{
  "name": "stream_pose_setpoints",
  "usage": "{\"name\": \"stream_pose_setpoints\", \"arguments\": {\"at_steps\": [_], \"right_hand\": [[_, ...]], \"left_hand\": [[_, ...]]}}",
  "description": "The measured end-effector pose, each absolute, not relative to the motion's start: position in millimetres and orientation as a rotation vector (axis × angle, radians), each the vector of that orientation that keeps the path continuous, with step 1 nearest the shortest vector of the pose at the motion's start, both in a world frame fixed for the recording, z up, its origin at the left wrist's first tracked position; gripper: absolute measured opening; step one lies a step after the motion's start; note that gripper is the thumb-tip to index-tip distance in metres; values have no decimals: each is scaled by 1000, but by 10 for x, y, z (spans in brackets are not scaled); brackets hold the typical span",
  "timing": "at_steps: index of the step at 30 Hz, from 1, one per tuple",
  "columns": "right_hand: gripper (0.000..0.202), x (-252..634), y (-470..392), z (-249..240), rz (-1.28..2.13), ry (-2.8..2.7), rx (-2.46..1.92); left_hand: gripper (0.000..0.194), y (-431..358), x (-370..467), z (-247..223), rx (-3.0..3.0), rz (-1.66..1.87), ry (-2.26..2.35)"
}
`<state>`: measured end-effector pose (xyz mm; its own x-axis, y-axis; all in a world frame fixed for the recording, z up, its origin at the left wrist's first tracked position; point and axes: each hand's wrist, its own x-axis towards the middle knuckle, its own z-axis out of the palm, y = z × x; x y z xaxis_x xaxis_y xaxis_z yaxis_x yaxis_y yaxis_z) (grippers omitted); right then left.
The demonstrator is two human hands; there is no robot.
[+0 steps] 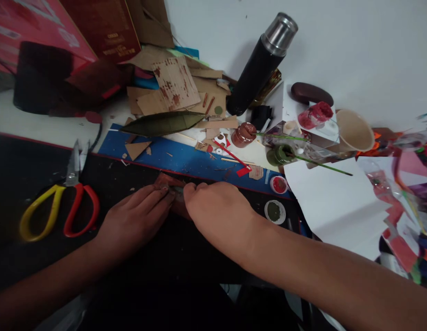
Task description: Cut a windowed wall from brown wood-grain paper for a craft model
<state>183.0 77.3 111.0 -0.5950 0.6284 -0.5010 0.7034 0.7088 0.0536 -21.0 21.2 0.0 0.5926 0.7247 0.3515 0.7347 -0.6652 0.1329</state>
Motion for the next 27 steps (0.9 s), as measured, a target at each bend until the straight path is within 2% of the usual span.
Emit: {"name": "stream_pose_setpoints", "arguments": {"at_steps": [27], "right_hand": [[30, 1872, 747, 1148, -230, 2359, 1017]], "left_hand": [[27, 223, -207, 24, -2767, -584, -1300]]}}
